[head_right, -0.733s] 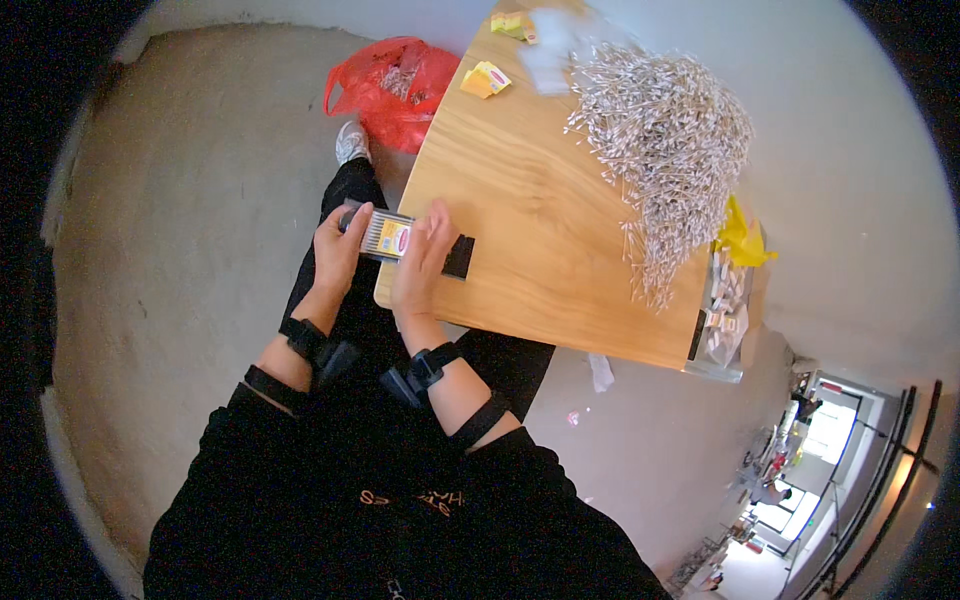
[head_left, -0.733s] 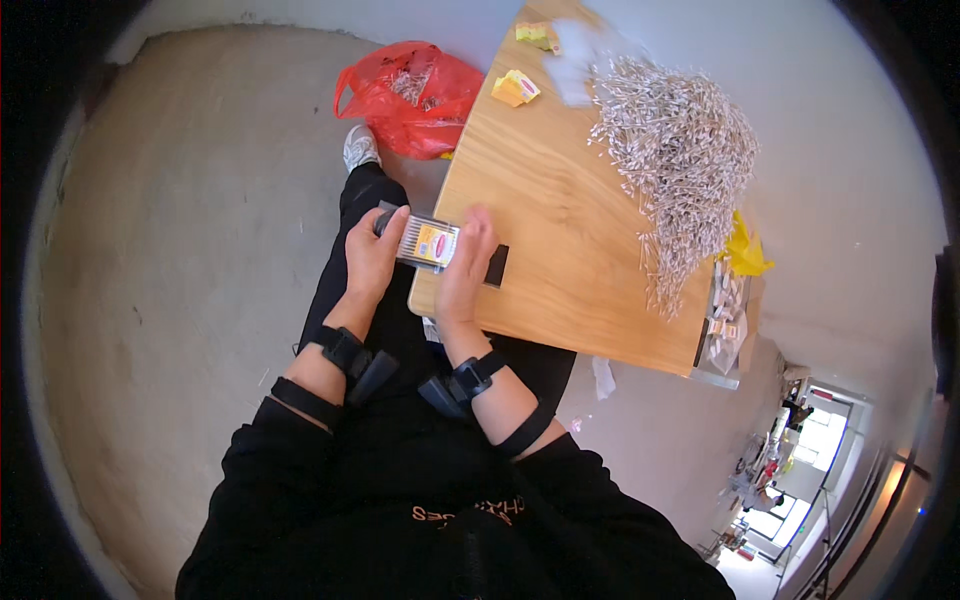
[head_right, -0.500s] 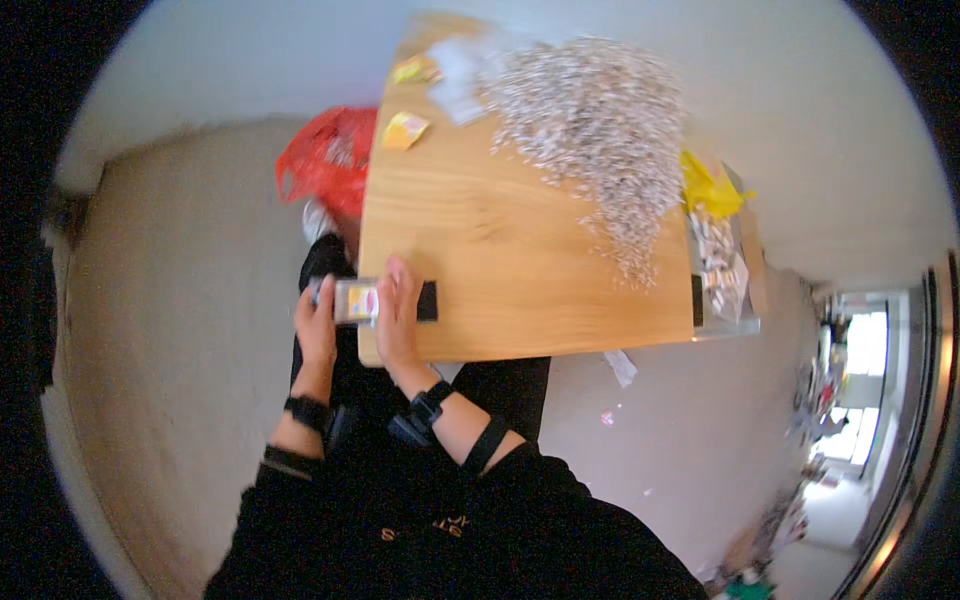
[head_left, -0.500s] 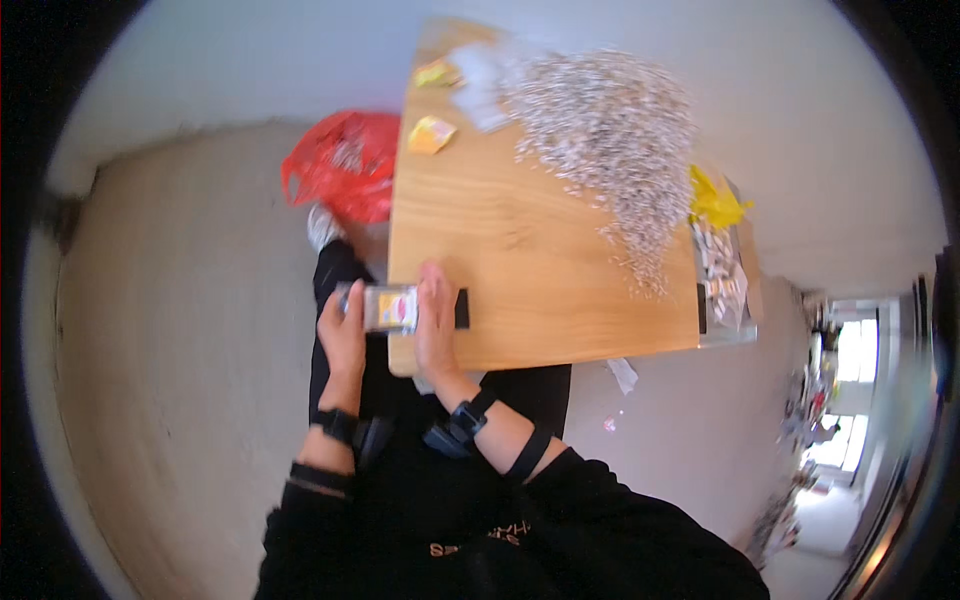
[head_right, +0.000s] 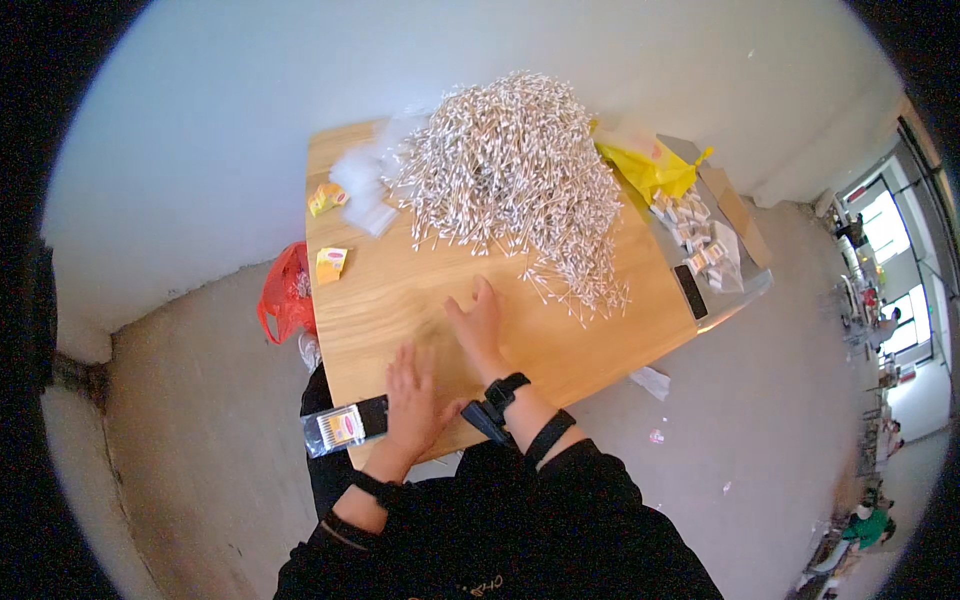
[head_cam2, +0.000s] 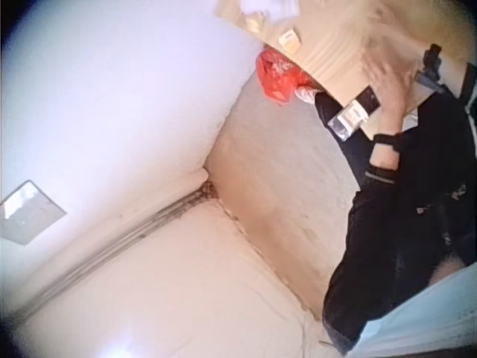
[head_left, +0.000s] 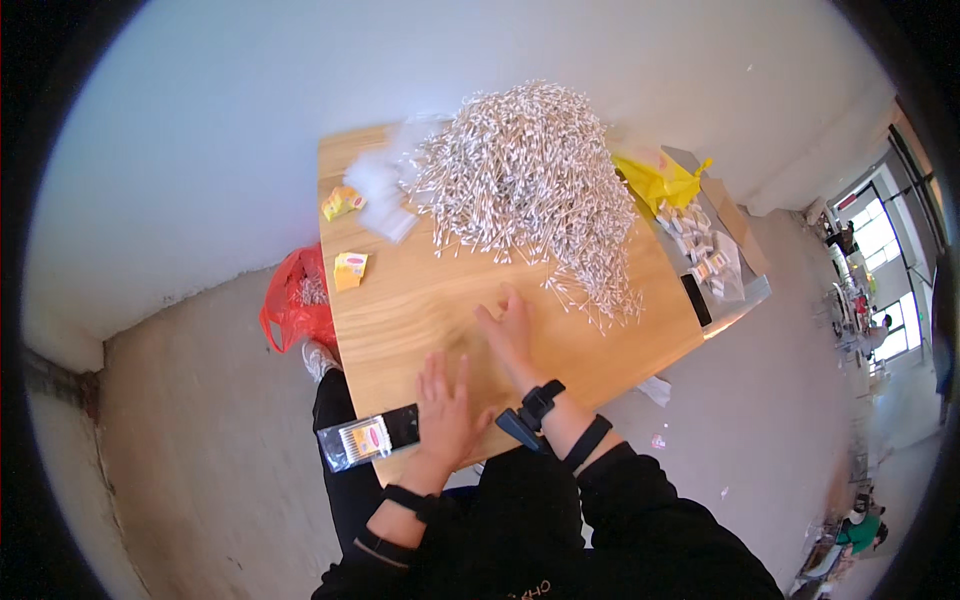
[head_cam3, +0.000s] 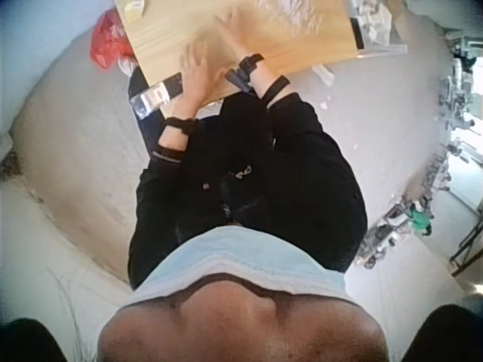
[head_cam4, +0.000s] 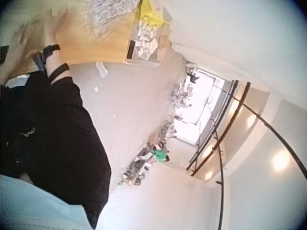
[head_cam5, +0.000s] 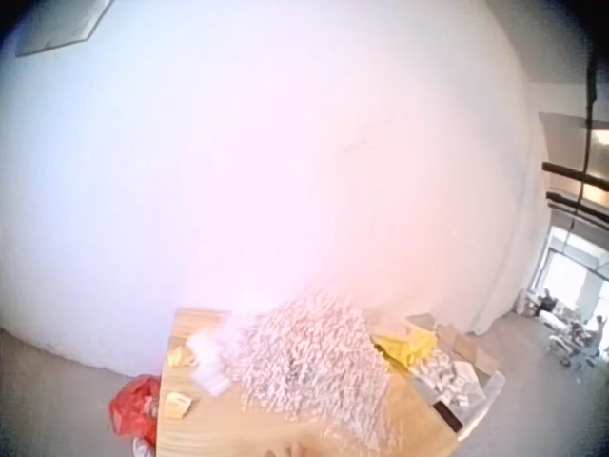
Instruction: Arranging and packaging cotton swabs into a small plastic case.
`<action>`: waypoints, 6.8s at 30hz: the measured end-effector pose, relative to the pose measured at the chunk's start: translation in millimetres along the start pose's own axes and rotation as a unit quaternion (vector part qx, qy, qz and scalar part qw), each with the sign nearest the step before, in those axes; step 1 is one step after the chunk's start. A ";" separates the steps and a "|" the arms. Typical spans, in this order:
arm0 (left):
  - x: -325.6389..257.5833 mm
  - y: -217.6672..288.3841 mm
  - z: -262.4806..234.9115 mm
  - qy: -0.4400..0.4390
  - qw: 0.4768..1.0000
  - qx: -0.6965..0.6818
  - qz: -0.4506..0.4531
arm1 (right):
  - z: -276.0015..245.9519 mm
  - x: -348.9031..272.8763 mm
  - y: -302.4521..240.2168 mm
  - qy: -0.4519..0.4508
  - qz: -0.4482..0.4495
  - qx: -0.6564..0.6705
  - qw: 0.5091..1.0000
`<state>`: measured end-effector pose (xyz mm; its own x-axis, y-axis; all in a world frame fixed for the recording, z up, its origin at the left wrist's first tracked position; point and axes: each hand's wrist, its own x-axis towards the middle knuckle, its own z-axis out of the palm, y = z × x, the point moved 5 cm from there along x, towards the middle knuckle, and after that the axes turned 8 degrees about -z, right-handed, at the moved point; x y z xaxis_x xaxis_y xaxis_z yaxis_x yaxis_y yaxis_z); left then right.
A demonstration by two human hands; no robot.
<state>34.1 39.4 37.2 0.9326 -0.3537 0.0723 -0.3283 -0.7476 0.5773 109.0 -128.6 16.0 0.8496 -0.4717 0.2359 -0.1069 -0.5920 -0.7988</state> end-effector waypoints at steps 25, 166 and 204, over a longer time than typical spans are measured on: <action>49.8 20.9 58.0 -0.066 0.978 0.199 -0.001 | -17.8 130.4 48.9 0.032 -0.123 -0.107 0.986; 103.2 59.4 31.3 0.120 0.992 -0.010 0.035 | -100.5 40.6 -2.7 -0.078 -0.415 -0.057 0.905; 187.1 -0.4 41.1 -0.065 0.598 -0.752 -0.271 | -111.1 155.6 40.4 -0.025 0.221 0.560 0.798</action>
<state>202.6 -49.6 17.1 0.7890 -0.4024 -0.4644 0.6141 0.5428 0.5729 179.5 -298.6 81.9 0.8796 -0.4285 -0.2066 0.1019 0.5939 -0.7980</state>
